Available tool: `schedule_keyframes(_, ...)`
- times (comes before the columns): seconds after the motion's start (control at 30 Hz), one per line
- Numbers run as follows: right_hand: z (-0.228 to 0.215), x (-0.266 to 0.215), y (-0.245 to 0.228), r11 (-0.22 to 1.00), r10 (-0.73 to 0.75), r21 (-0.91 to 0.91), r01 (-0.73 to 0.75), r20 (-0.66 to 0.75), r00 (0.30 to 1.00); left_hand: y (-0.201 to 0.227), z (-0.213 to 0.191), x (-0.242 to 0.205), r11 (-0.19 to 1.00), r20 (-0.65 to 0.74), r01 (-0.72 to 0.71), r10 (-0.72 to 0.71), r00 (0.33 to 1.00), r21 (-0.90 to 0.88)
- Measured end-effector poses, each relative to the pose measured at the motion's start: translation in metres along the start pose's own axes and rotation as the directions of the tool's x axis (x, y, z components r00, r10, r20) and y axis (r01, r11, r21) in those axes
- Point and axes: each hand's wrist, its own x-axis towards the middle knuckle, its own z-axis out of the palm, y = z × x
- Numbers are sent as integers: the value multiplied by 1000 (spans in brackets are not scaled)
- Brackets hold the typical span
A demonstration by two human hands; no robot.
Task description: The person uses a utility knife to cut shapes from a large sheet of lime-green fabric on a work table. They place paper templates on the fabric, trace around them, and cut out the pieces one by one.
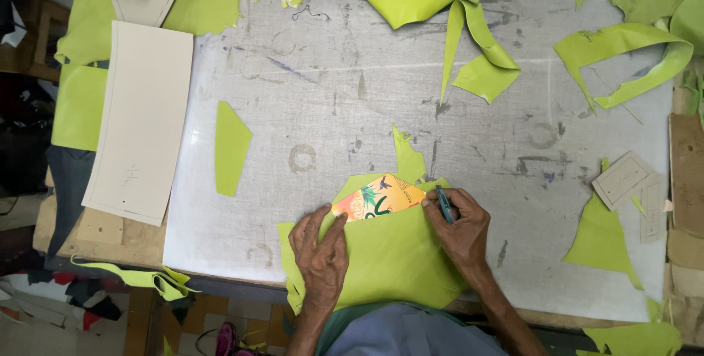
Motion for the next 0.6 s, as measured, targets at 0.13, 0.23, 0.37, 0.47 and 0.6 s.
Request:
schedule_keyframes(0.13, -1, 1, -5, 1000, 3, 22, -2, -14, 1000, 9, 13, 3, 978, -24, -161, 166, 986, 132)
schedule_keyframes(0.23, 0, -8, -11, 1000, -27, 2, 27, -10, 1000, 25, 12, 2, 976, 167, -203, 213, 963, -75)
schedule_keyframes(0.37, -16, -8, -11, 956, -208, -202, 214, 49, 977, 50, 2, 7, 980, 330, -174, 196, 924, -93)
schedule_keyframes(0.47, -51, -9, 0, 893, -226, -384, 234, 67, 972, 58, -9, 10, 980, 366, -185, 200, 909, -78)
schedule_keyframes(0.6, -104, 11, 7, 867, -258, -448, 220, -25, 966, 60, -11, 3, 980, 329, -183, 197, 924, -74)
